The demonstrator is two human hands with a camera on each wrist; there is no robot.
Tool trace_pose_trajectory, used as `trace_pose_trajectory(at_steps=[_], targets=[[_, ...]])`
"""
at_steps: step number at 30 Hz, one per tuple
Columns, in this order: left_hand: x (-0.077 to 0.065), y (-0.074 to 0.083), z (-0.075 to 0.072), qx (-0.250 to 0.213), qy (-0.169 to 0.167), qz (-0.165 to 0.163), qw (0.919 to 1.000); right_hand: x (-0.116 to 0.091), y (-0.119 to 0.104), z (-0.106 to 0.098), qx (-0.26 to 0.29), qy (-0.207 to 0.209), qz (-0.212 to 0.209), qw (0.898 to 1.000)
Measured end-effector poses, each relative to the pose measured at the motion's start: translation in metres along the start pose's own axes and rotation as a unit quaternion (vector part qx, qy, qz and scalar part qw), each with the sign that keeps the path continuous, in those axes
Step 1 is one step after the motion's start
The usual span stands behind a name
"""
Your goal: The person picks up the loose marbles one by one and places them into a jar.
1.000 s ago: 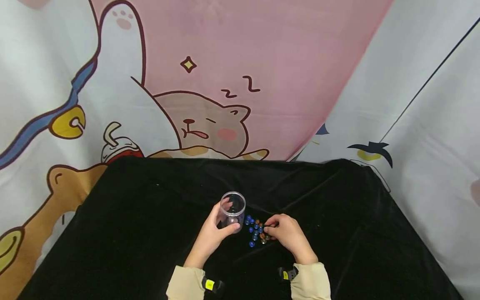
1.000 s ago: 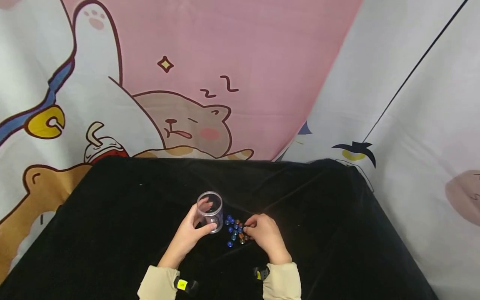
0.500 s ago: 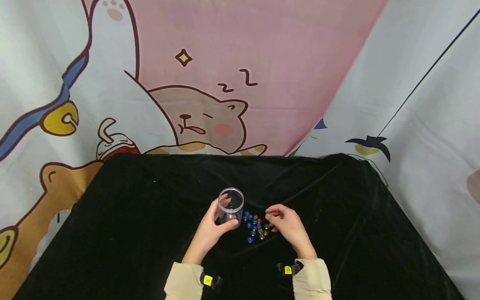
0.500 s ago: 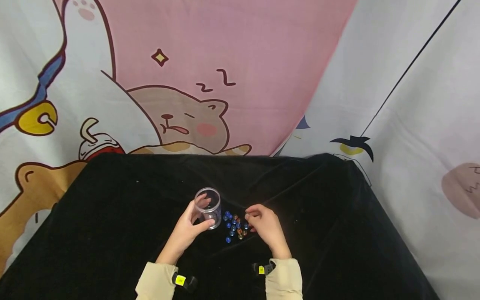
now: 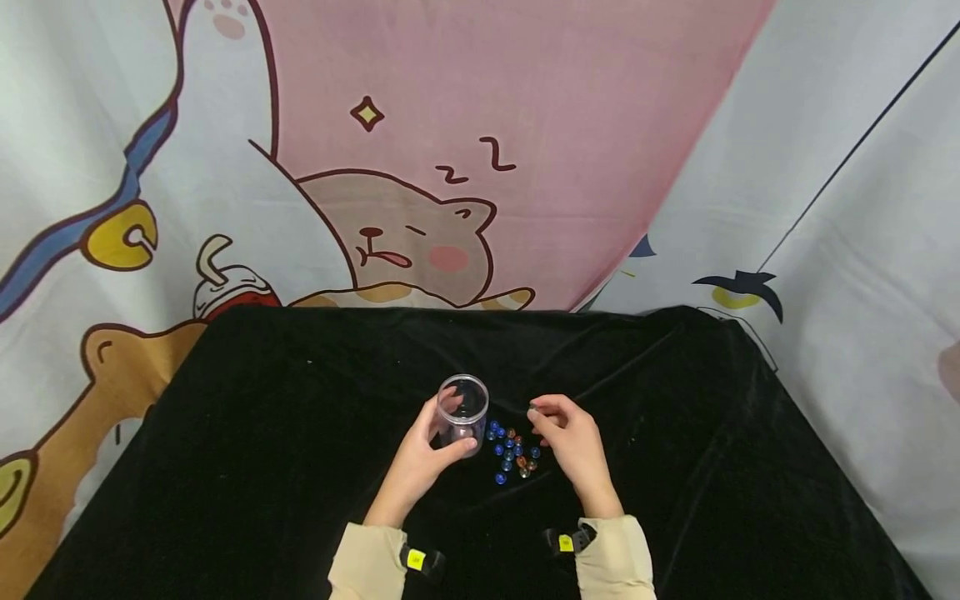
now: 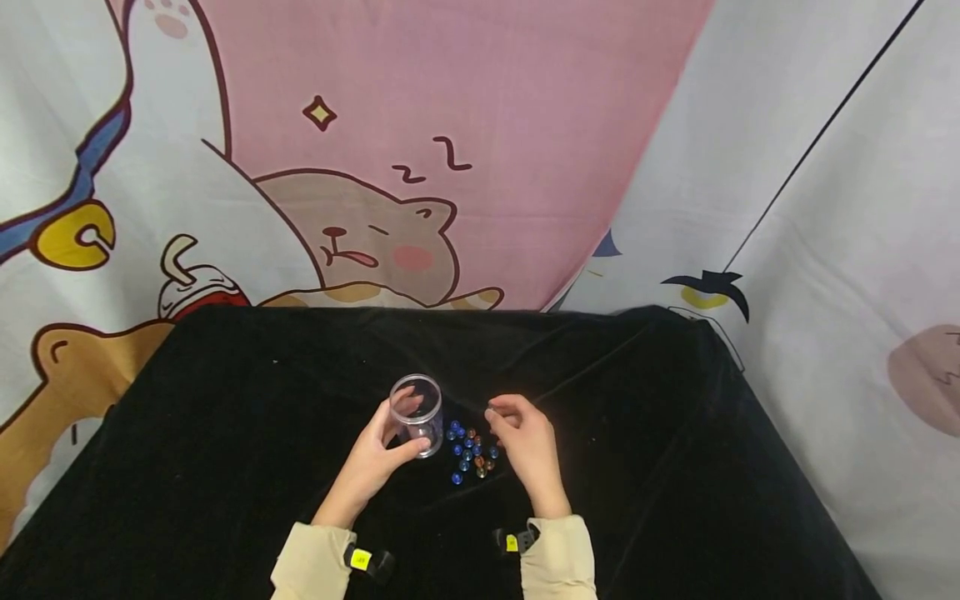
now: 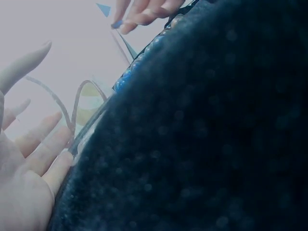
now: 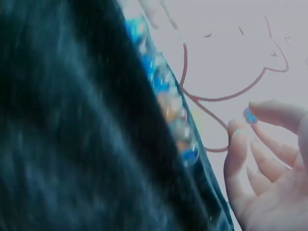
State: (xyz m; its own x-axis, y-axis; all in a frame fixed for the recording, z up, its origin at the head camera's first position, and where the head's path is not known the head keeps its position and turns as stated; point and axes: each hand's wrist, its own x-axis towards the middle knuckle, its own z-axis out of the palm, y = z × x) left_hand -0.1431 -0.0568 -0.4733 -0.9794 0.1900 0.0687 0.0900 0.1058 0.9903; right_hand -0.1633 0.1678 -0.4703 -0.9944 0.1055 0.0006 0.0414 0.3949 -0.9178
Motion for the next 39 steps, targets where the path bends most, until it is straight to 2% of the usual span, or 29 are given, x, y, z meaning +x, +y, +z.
trace_pose_trajectory(at_steps=[7,13,18,27,33,39], targets=[[0.008,-0.028,0.002,0.018,0.015,0.011,0.9997,-0.003,-0.012,0.008,0.068,0.014,-0.013,0.998],[0.004,-0.012,0.000,0.007,0.000,-0.002,1.0000,-0.009,-0.025,0.016,0.092,0.019,-0.032,0.995],[0.000,0.002,0.000,0.009,-0.006,0.006,0.9999,-0.014,-0.034,0.024,0.105,0.015,-0.054,0.993],[0.000,0.001,0.001,0.007,-0.008,0.004,0.9999,-0.024,-0.046,0.029,0.114,0.024,-0.066,0.991],[0.000,0.002,0.001,0.009,-0.013,0.003,0.9999,-0.036,-0.066,0.031,0.164,0.042,-0.125,0.978],[-0.001,0.003,0.001,0.008,-0.011,0.005,0.9999,-0.039,-0.071,0.036,0.190,0.014,-0.153,0.970]])
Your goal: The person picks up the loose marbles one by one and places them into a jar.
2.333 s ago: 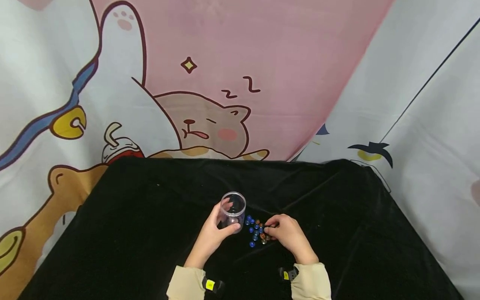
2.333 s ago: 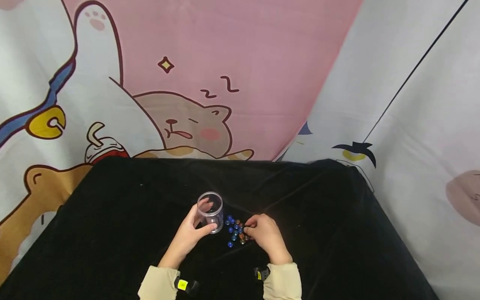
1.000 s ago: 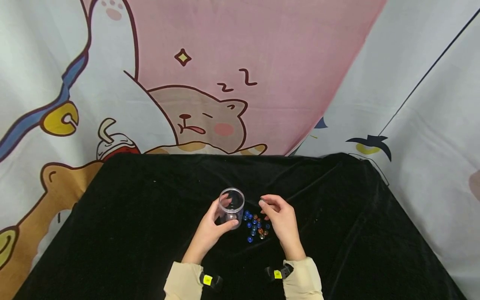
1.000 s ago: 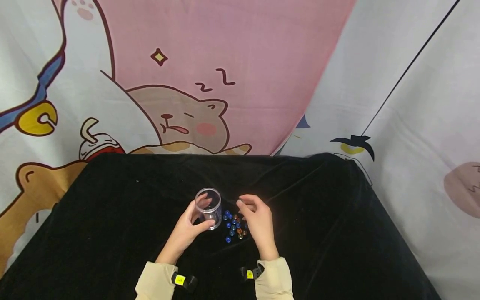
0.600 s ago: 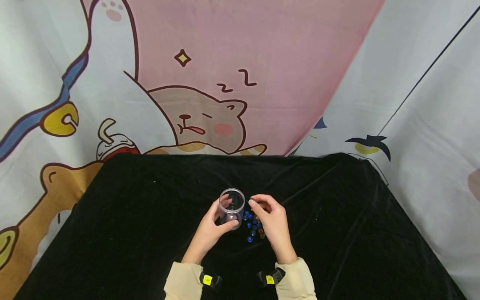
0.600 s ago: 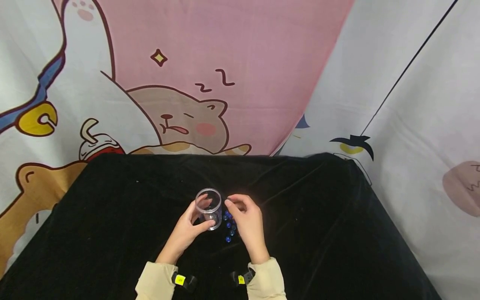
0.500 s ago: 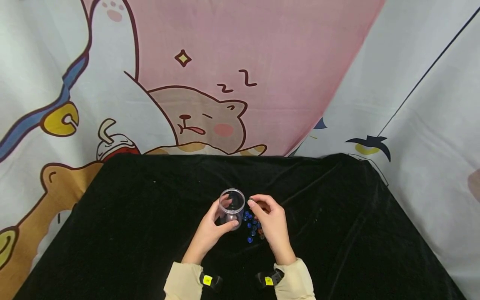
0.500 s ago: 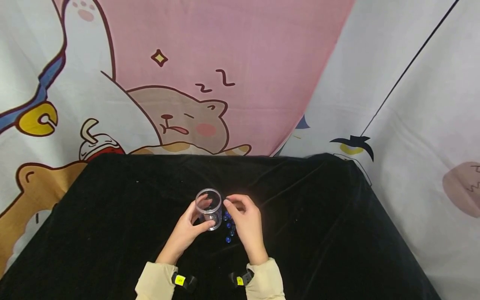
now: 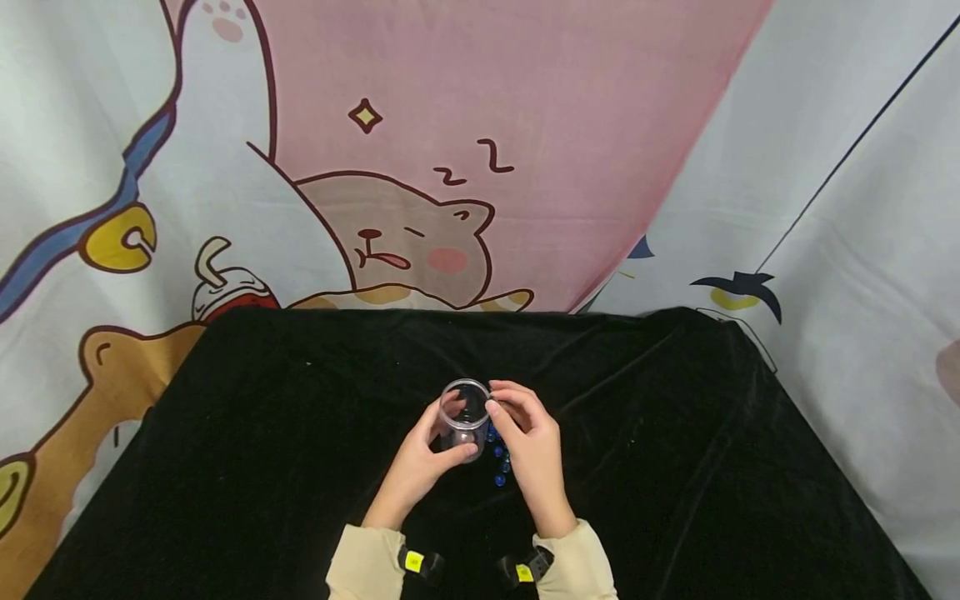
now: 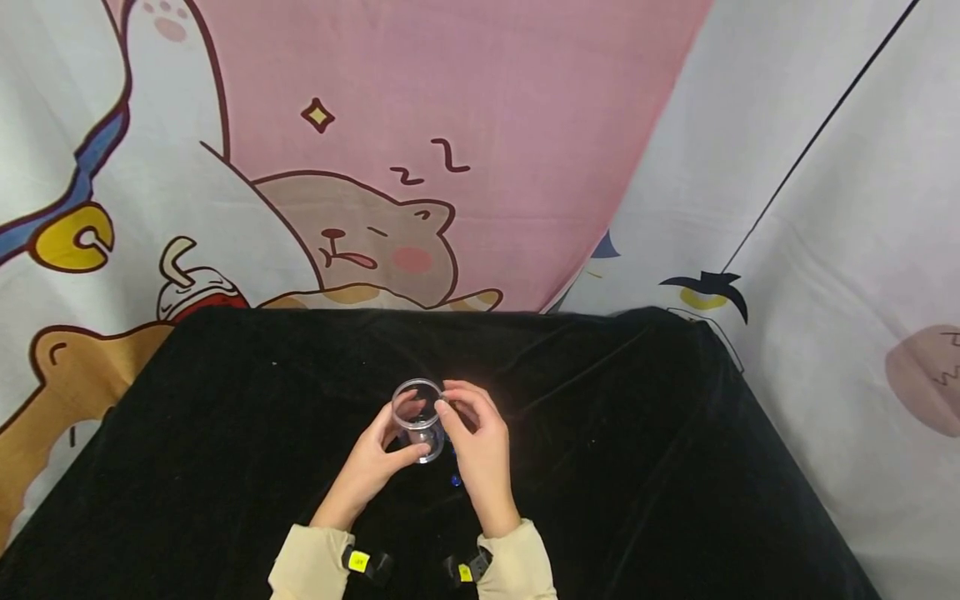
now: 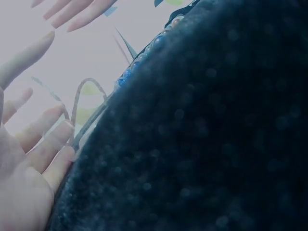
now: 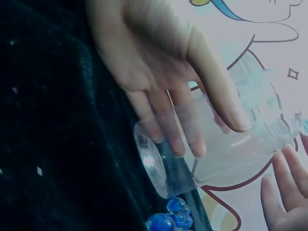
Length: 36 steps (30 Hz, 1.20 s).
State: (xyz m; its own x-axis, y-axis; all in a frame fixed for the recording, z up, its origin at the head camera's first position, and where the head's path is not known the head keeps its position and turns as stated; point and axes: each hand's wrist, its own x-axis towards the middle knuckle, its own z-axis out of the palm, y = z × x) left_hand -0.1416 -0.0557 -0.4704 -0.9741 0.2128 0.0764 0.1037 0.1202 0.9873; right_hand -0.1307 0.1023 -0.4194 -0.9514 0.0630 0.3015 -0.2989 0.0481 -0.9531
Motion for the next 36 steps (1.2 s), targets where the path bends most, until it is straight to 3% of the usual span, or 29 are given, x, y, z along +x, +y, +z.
trace_pose_trajectory(at_steps=[8,16,26,33,36], targets=[[0.000,0.000,0.001,-0.001,-0.003,0.000,1.0000,-0.002,0.003,0.004,-0.006,-0.022,0.008,1.000],[-0.002,0.002,-0.002,0.002,0.009,-0.025,0.9997,-0.004,0.004,0.007,-0.018,-0.032,0.022,0.999],[0.001,0.000,0.000,-0.012,-0.001,-0.015,0.9998,-0.003,0.005,0.004,-0.037,-0.031,0.012,0.999],[0.007,-0.028,0.002,0.002,0.017,-0.005,0.9998,-0.003,0.005,0.005,-0.040,-0.032,0.018,0.999],[0.007,-0.030,0.003,0.008,0.023,0.001,0.9997,-0.003,0.005,0.005,-0.039,-0.033,0.018,0.999]])
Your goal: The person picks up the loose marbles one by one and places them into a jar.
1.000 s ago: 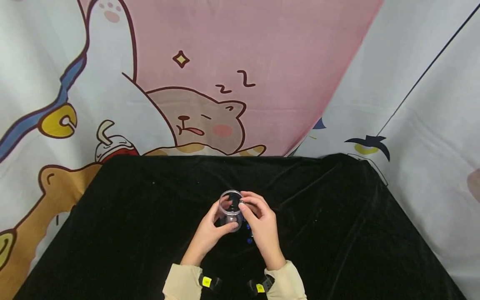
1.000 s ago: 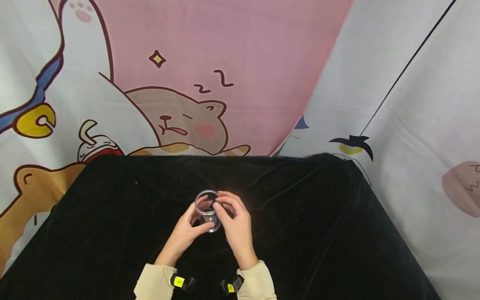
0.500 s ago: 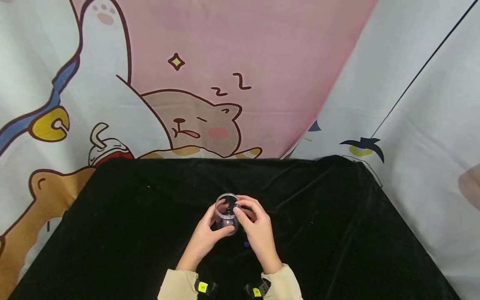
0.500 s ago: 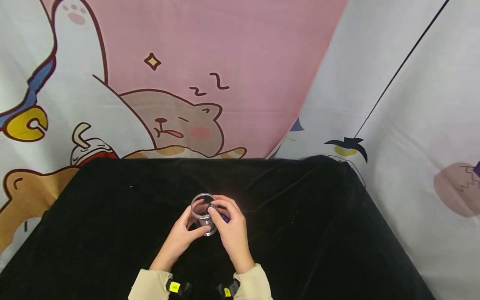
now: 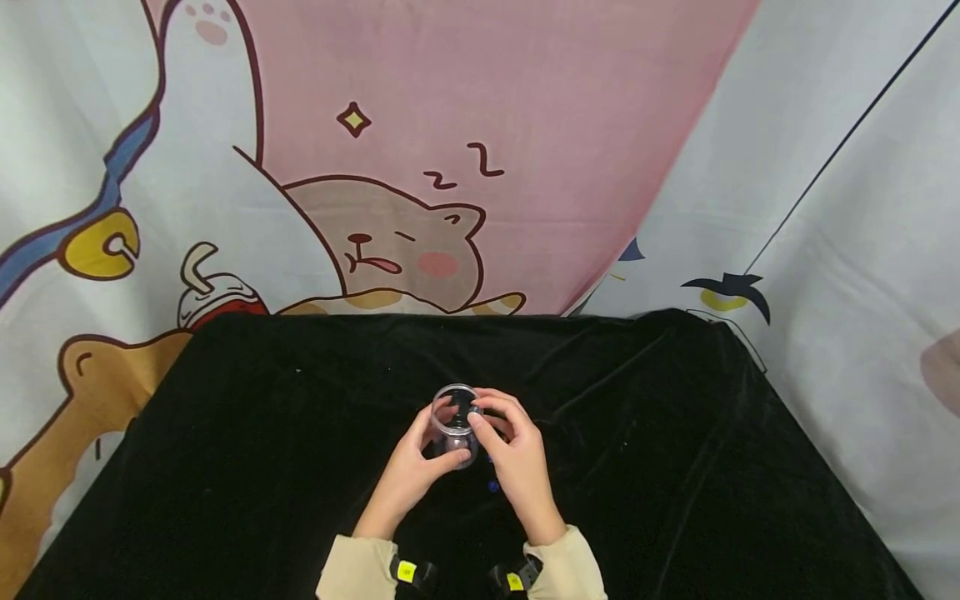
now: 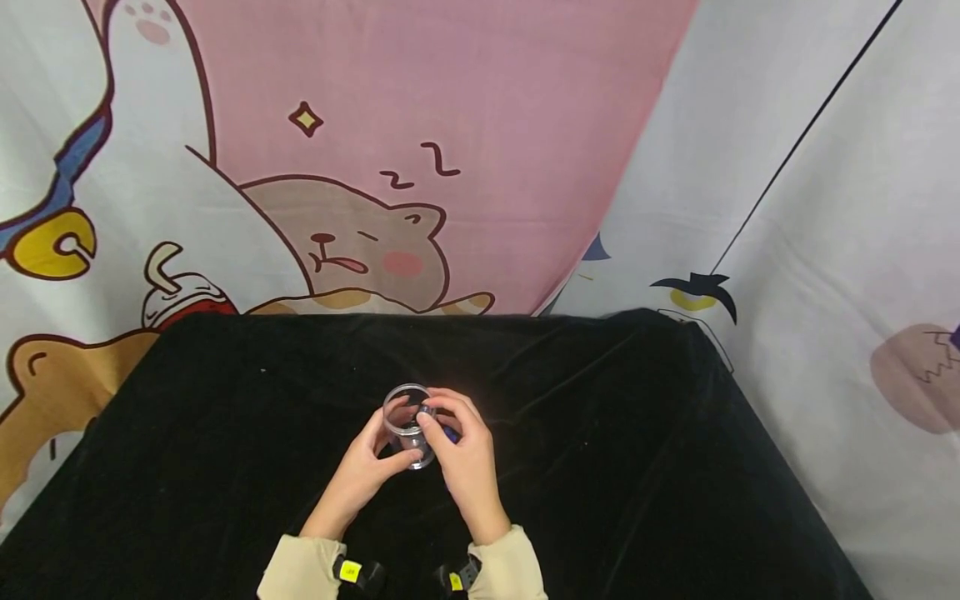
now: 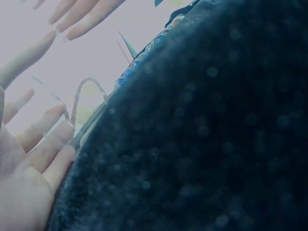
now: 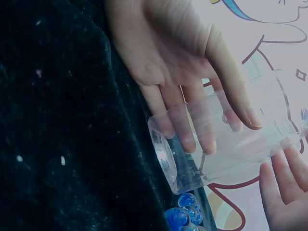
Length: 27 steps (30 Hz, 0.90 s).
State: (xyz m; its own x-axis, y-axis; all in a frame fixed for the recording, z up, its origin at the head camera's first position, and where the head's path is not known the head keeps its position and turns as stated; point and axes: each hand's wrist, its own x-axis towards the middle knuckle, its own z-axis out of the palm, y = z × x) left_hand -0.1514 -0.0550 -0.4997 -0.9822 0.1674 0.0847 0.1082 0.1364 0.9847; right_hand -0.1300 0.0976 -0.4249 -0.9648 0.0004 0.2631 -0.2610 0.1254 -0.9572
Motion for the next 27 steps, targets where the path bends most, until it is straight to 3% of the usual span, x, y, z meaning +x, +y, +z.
trace_pose_trajectory(at_steps=[10,27], targets=[[-0.0005,0.0012,-0.0002,0.005,-0.002,-0.018,0.9998,0.0005,0.0023,-0.0005,-0.008,-0.005,-0.007,1.000],[-0.0014,0.0005,-0.0005,0.007,0.002,-0.016,0.9998,0.0012,0.0007,-0.0023,-0.017,-0.013,-0.008,1.000]])
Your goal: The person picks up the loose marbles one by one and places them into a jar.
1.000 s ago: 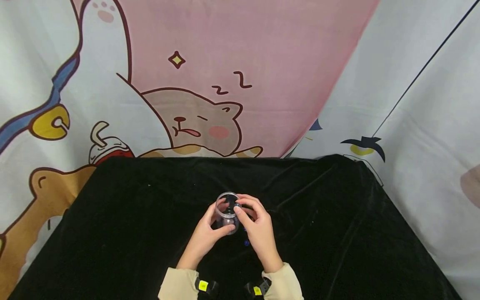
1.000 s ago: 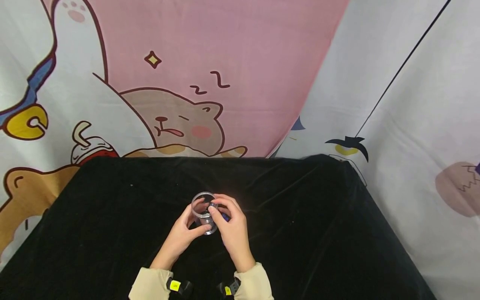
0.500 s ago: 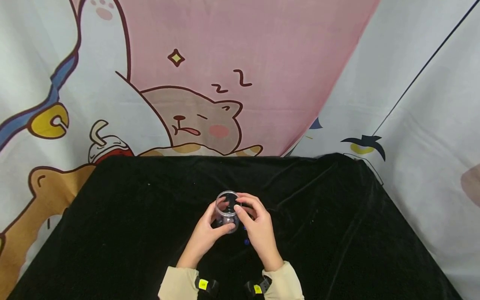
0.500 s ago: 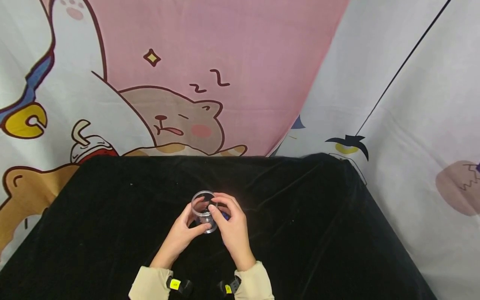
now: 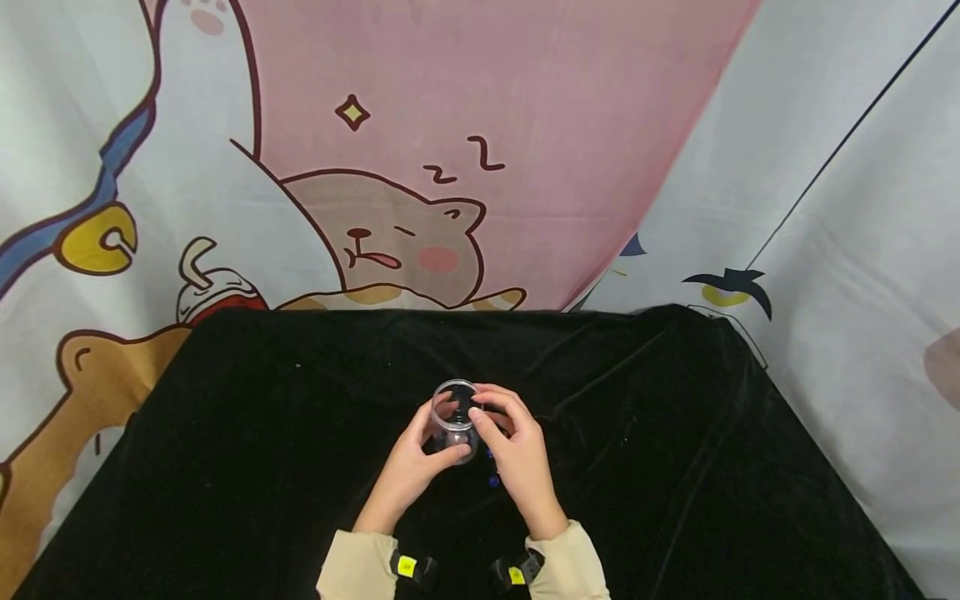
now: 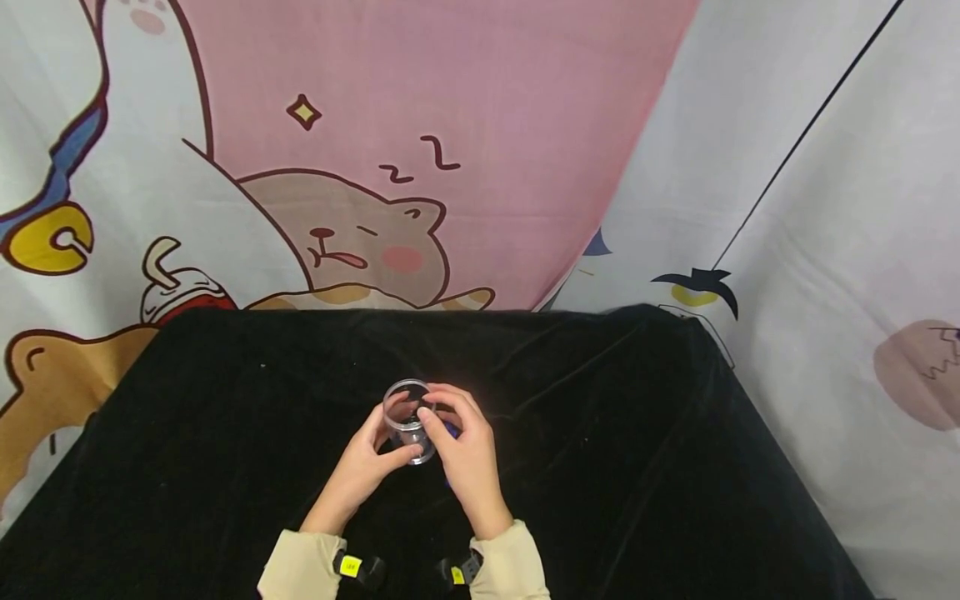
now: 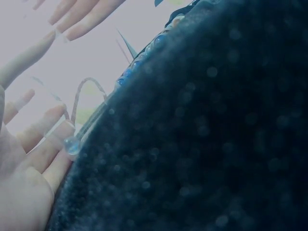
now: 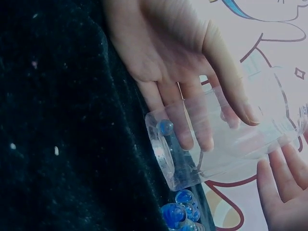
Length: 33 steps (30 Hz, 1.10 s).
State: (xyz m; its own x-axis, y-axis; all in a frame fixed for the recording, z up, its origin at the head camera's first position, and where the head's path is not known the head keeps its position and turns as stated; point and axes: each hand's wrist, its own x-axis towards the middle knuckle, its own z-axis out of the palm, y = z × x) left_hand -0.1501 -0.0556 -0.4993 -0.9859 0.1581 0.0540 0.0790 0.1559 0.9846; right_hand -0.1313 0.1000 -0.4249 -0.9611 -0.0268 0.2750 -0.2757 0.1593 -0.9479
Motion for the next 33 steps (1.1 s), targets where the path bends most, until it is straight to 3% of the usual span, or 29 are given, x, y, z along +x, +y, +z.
trace_pose_trajectory(at_steps=[14,20,26,33], targets=[[0.000,0.001,-0.001,0.002,-0.003,-0.001,1.0000,0.000,-0.001,-0.001,0.001,-0.002,-0.005,1.000],[-0.004,0.019,-0.001,-0.012,-0.010,-0.009,0.9998,0.001,0.002,-0.009,0.002,0.010,0.004,1.000],[-0.007,0.032,-0.001,0.004,-0.010,-0.007,0.9999,0.004,0.004,-0.019,-0.010,0.014,0.032,0.999],[-0.007,0.030,-0.002,0.005,-0.014,0.001,0.9999,0.012,0.040,-0.030,-0.034,0.014,0.063,0.997]])
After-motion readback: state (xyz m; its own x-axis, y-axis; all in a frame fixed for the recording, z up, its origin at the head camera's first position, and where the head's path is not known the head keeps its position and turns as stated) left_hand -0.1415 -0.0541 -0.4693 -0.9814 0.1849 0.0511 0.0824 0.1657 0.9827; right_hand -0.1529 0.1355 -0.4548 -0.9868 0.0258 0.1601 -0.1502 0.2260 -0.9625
